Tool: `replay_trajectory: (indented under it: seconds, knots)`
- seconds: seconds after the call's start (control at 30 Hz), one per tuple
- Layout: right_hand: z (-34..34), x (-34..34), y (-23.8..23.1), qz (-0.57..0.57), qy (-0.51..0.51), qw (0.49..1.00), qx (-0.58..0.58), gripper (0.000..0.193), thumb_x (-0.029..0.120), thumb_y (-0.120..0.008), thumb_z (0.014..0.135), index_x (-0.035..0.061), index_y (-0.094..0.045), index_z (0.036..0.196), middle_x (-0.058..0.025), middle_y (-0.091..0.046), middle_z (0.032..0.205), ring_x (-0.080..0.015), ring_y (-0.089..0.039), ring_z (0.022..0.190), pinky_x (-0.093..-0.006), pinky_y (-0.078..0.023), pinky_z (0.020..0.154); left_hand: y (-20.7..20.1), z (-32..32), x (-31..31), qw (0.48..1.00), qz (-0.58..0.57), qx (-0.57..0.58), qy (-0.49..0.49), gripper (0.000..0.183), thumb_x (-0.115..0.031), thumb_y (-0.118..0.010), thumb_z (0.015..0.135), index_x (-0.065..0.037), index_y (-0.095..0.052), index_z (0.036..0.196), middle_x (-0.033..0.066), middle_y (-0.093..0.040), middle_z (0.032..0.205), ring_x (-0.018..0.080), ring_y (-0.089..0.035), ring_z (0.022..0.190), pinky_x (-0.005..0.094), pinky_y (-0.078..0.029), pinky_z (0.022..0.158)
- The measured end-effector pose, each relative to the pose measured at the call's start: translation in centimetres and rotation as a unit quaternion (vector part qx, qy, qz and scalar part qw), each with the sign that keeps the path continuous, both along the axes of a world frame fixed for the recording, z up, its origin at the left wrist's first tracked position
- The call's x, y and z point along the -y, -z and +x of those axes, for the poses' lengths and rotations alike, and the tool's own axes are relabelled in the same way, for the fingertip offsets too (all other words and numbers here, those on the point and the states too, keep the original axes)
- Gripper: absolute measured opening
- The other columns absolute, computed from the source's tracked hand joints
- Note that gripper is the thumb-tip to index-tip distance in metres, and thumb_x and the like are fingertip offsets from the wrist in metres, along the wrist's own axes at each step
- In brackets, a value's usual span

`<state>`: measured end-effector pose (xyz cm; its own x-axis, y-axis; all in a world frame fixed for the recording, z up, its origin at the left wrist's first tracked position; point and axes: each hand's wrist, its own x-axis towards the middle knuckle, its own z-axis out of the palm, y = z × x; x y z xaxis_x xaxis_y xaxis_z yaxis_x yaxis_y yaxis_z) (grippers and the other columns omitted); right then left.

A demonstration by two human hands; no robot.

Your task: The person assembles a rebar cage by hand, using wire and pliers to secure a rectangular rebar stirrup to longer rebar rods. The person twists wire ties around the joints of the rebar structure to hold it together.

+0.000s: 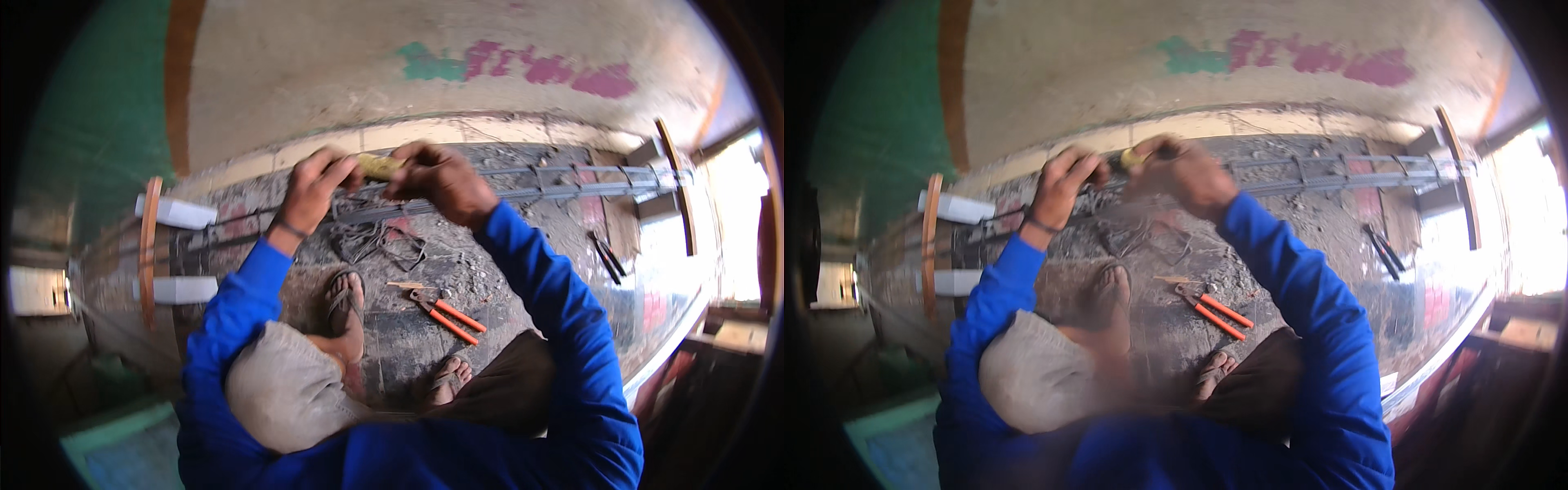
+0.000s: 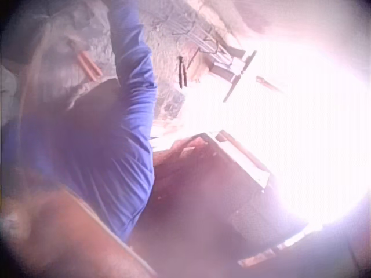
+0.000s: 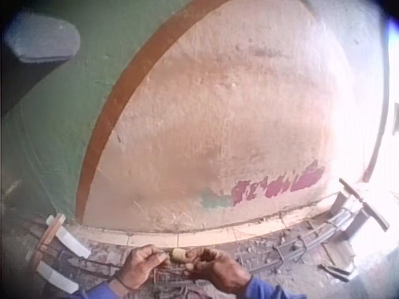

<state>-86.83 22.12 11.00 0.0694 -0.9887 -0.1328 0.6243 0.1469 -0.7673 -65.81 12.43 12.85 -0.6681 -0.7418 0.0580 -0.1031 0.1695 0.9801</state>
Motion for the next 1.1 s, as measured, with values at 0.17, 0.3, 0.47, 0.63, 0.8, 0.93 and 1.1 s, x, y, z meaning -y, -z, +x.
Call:
replay_trajectory:
  seconds: [0.17,0.3,0.47,0.63,0.8,0.93,1.1]
  knots:
    - [-1.7,0.1,-2.8,0.063,0.014,0.996,0.064,0.033,-0.003,-0.051,0.090,-0.0030,-0.046,0.122,-0.0114,-0.058,0.093,-0.0249,-0.064,0.077,-0.0396,-0.058,0.073,-0.6,-2.1,1.7,0.998,-0.011,-0.065,0.023,0.028,-0.025,-0.054,0.097,0.001,-0.063,0.099,0.0071,-0.066,0.088,0.0139,-0.061,0.082,0.0289,-0.049,0.076]
    - [-5.0,0.4,-1.1,0.012,0.137,0.989,-0.048,0.027,0.004,-0.054,0.091,-0.0007,-0.051,0.118,-0.0045,-0.056,0.087,-0.0126,-0.054,0.067,-0.0298,-0.050,0.061,2.4,-3.0,2.3,0.990,-0.130,0.002,0.063,0.034,-0.032,-0.055,0.096,-0.001,-0.063,0.107,0.0105,-0.067,0.097,0.0179,-0.062,0.094,0.0318,-0.050,0.083]
    - [-7.7,0.4,0.8,0.058,0.172,0.982,-0.058,0.024,0.009,-0.057,0.091,0.0018,-0.055,0.114,0.0006,-0.051,0.079,-0.0098,-0.050,0.065,-0.0255,-0.042,0.057,10.4,-6.0,3.3,0.878,-0.157,0.444,0.086,0.049,-0.048,-0.048,0.094,-0.003,-0.068,0.095,0.0166,-0.069,0.097,0.0298,-0.065,0.094,0.0381,-0.048,0.084]
    - [-7.9,-1.0,1.7,0.086,0.128,0.981,-0.120,0.023,0.013,-0.060,0.091,0.0004,-0.058,0.110,0.0009,-0.053,0.076,-0.0093,-0.050,0.061,-0.0241,-0.042,0.053,8.7,-7.9,2.9,0.865,-0.046,0.481,0.136,0.051,-0.052,-0.051,0.089,-0.005,-0.070,0.079,0.0136,-0.069,0.086,0.0284,-0.066,0.088,0.0376,-0.049,0.080]
    - [-7.7,-1.1,2.4,0.082,0.085,0.960,-0.255,0.023,0.017,-0.062,0.090,-0.0033,-0.063,0.101,0.0013,-0.050,0.064,-0.0074,-0.045,0.053,-0.0231,-0.035,0.049,8.5,-6.9,4.3,0.881,-0.055,0.432,0.187,0.052,-0.054,-0.055,0.087,-0.005,-0.071,0.093,0.0093,-0.071,0.090,0.0231,-0.065,0.086,0.0347,-0.049,0.081]
    - [-8.4,-1.5,3.9,0.076,0.083,0.949,-0.294,0.024,0.017,-0.061,0.090,-0.0035,-0.063,0.102,0.0005,-0.052,0.066,-0.0075,-0.045,0.054,-0.0233,-0.035,0.050,9.0,-5.3,6.5,0.911,-0.044,0.325,0.251,0.051,-0.050,-0.063,0.085,-0.008,-0.068,0.113,0.0050,-0.071,0.099,0.0142,-0.064,0.087,0.0293,-0.050,0.079]
    - [-8.7,-1.9,5.4,0.093,0.069,0.927,-0.358,0.024,0.018,-0.061,0.090,-0.0024,-0.065,0.101,-0.0008,-0.055,0.069,-0.0077,-0.049,0.057,-0.0232,-0.037,0.052,8.1,-5.4,6.2,0.903,0.000,0.354,0.244,0.053,-0.056,-0.062,0.083,-0.015,-0.069,0.115,0.0094,-0.071,0.103,0.0179,-0.065,0.090,0.0305,-0.051,0.081]
